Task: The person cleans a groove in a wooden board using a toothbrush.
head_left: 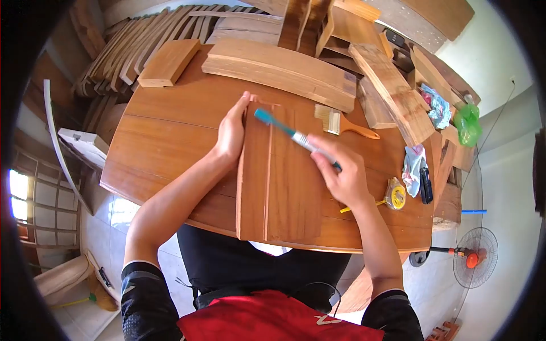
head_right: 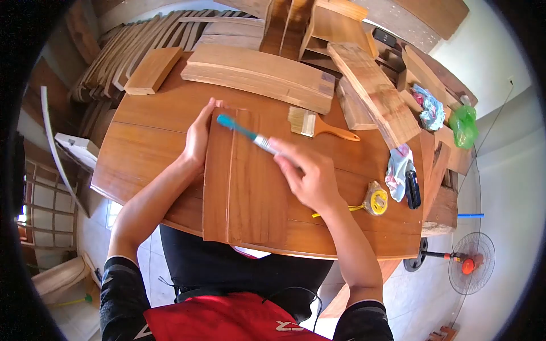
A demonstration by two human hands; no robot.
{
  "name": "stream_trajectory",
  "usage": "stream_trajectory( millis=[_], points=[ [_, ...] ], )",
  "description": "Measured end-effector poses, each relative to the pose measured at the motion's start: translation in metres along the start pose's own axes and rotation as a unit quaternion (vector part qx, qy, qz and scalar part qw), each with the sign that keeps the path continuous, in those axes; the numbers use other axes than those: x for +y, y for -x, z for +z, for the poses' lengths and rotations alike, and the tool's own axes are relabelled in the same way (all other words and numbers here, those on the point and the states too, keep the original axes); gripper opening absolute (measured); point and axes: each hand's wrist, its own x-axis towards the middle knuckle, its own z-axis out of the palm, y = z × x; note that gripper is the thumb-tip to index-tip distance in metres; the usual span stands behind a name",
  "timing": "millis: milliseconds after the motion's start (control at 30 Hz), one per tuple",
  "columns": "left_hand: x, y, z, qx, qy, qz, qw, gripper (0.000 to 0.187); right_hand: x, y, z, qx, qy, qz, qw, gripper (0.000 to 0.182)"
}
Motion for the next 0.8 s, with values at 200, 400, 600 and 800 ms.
stream_trajectory(
  millis=[200, 400, 600, 800],
  points=[
    [-0.014, -0.010, -0.011, -0.004, -0.056, 0.051, 0.997, 0.031, -0.005, -0.002, 0.003, 0.005, -0.016, 0.028, 0.999, 0.030],
    [-0.020, -0.006, -0.003, 0.000, -0.053, 0.021, 0.998, 0.035, -0.001, 0.000, 0.001, 0.027, 0.016, 0.063, 0.998, 0.029],
    [-0.017, -0.001, 0.002, -0.007, -0.063, 0.021, 0.998, 0.040, -0.007, -0.001, 0.001, 0.027, 0.016, 0.064, 0.997, 0.028],
    [-0.018, 0.000, 0.008, 0.026, -0.047, 0.033, 0.998, 0.042, -0.003, -0.002, 0.009, 0.005, 0.032, -0.046, 0.998, 0.028]
  ],
)
